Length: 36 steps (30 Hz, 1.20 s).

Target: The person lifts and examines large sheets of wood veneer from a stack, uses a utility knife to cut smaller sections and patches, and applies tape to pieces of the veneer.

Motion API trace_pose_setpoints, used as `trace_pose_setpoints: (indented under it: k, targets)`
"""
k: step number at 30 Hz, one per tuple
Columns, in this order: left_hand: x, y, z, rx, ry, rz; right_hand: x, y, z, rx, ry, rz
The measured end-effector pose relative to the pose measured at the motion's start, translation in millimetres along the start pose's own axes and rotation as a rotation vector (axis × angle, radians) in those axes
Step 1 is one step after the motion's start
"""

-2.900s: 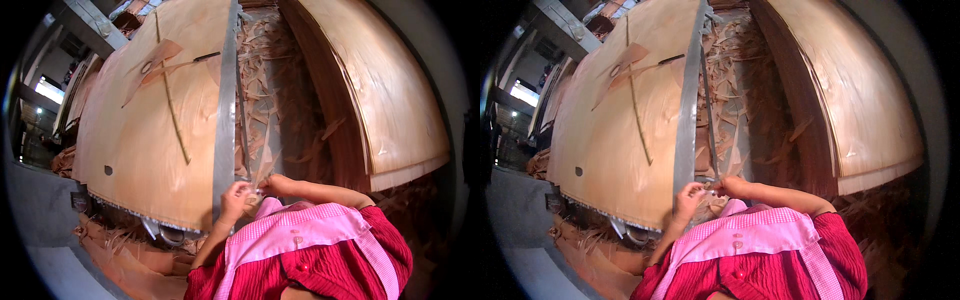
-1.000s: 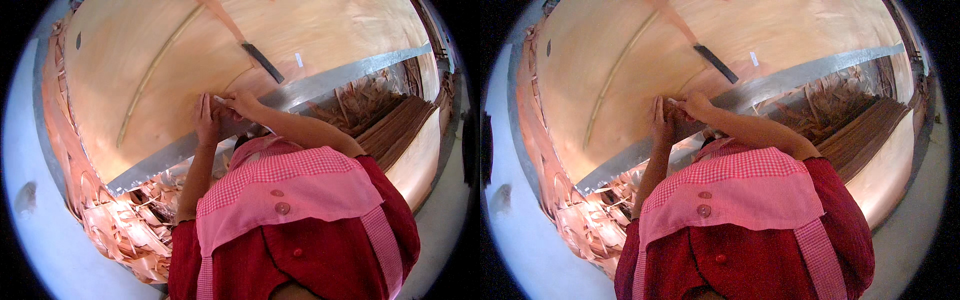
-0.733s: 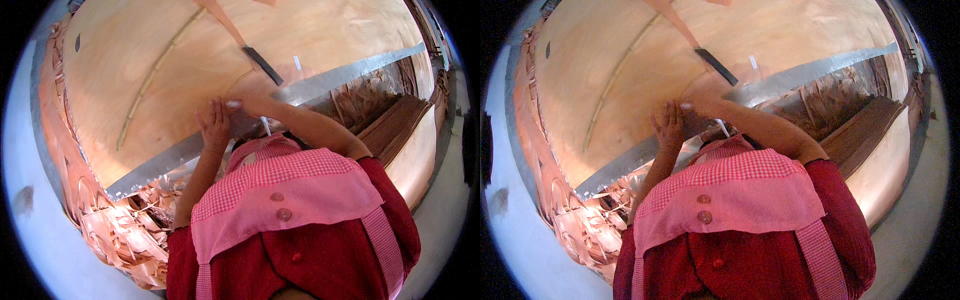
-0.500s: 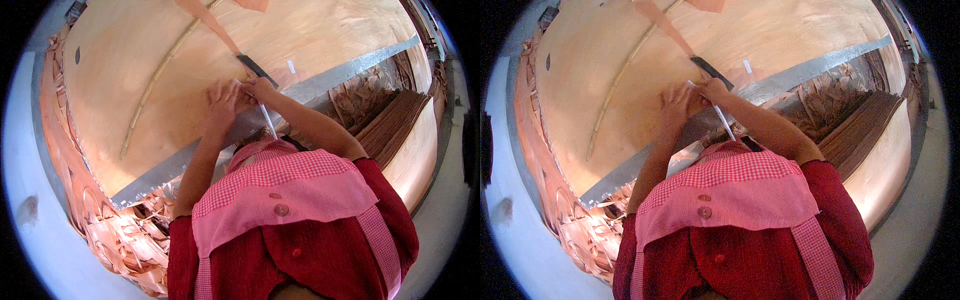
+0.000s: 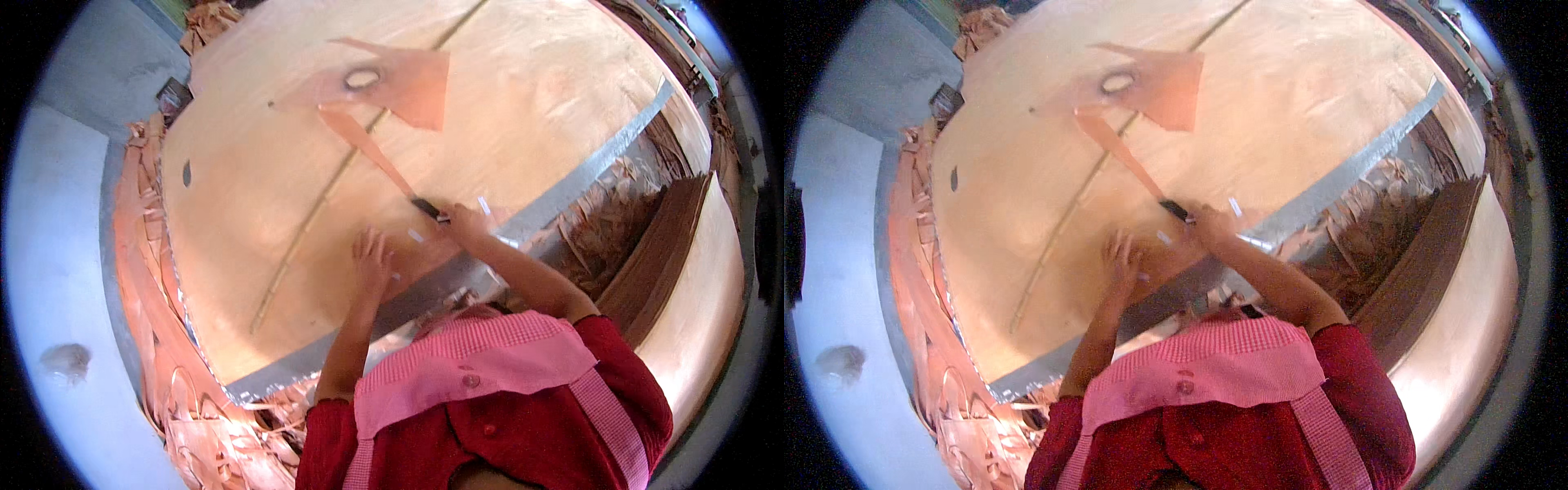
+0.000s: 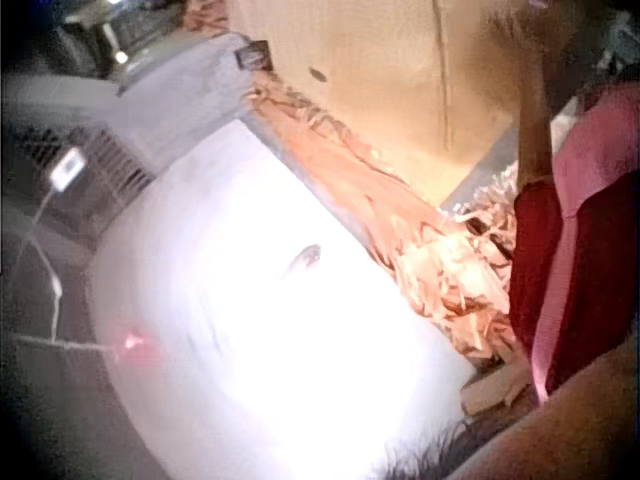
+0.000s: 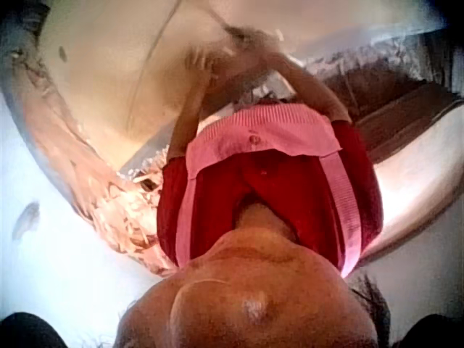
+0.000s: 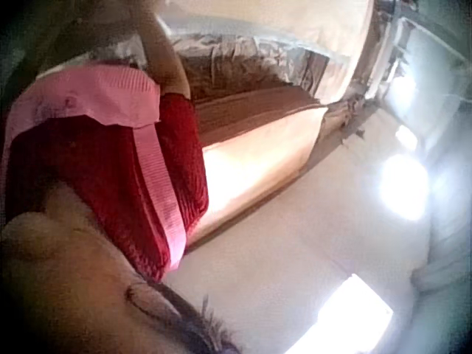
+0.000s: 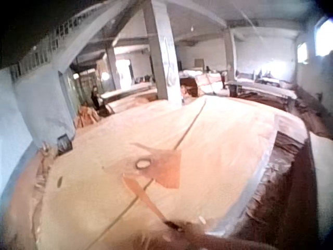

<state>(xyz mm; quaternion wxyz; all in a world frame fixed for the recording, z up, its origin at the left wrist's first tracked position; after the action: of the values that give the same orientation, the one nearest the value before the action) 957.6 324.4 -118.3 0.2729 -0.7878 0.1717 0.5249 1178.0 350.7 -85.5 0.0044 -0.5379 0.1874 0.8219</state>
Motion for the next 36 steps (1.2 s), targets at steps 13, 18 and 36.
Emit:
trace_pose_setpoints:
  k: [13, 18, 36]
  targets:
    - [-22, 26, 47, -0.183, -0.215, -0.083, 8, -13, -6, -0.01, -0.018, 0.041]
    - [-12, 43, 33, -0.181, -0.259, -0.123, -31, -13, -31, -0.052, -0.323, 0.205]
    - [-39, 184, -9, -0.364, -0.432, -0.084, -41, -104, -112, 0.24, -1.296, 0.378]
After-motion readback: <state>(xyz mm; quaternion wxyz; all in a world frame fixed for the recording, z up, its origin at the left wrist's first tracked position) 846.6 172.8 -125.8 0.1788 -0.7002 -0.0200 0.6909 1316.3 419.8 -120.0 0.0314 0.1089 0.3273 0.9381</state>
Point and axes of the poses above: each hand's wrist, its own y-axis away from the middle knuckle, its own x-axis out of the palm, z = x × y, the point moved 6 cm from there along -y, towards the middle knuckle, and after that the axes turned 14 degrees about x, right-handed, at the moved point
